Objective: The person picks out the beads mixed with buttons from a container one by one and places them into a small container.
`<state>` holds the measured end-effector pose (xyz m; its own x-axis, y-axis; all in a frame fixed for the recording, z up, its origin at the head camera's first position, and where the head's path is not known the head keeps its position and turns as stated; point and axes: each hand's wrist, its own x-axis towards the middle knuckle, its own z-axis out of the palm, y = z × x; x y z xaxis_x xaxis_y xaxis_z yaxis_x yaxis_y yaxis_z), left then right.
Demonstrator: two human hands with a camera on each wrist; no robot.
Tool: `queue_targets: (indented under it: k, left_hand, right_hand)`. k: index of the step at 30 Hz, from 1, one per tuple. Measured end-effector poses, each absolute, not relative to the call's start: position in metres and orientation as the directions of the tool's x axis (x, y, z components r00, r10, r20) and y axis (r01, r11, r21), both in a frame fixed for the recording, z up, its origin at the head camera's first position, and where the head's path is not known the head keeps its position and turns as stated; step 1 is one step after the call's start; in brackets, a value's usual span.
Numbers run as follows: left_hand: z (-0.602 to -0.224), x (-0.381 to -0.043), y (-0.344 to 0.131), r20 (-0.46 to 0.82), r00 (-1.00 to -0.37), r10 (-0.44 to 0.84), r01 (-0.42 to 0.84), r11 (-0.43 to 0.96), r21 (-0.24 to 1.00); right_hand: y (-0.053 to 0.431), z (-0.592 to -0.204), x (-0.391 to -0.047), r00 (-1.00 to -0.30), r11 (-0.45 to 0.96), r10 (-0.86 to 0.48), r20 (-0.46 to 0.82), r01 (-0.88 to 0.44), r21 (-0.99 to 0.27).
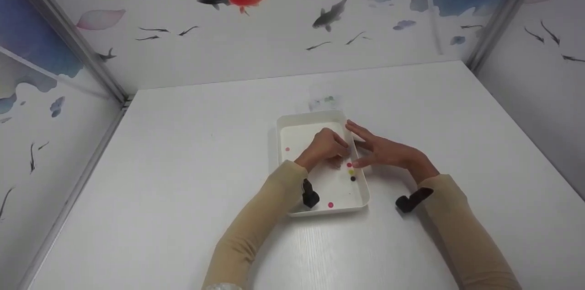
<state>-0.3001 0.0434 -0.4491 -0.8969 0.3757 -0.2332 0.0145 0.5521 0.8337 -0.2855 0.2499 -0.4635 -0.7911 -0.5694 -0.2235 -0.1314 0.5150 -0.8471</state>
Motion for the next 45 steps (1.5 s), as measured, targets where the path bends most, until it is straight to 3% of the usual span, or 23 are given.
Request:
queue_targets:
  k: [8,22,29,45]
  left_hand:
    - [-0.447,-0.298,0.044,-0.247,-0.896,0.368,-0.021,0.521,0.854]
    - [-0.443,-0.301,0.041,-0.263,-0.897,0.355,-0.006,0.585,0.811]
    - [-0.441,-0.305,0.037,-0.302,-0.9,0.315,-0.073,0.575,0.815]
    - [-0.418,-0.309,0.025,-0.264,-0.915,0.306,-0.047,0.569,0.821]
  right_hand:
    - [0.25,-0.461,-0.285,-0.783,0.483,-0.584,-0.215,-0.122,-0.867]
    - [0.249,-0.463,-0.286,-0.788,0.49,-0.577,-0.215,-0.123,-0.863]
    - [0.249,-0.463,-0.286,-0.787,0.496,-0.574,-0.226,-0.114,-0.861]
    - [0.248,-0.465,-0.286,-0.805,0.547,-0.542,-0.242,-0.119,-0.829]
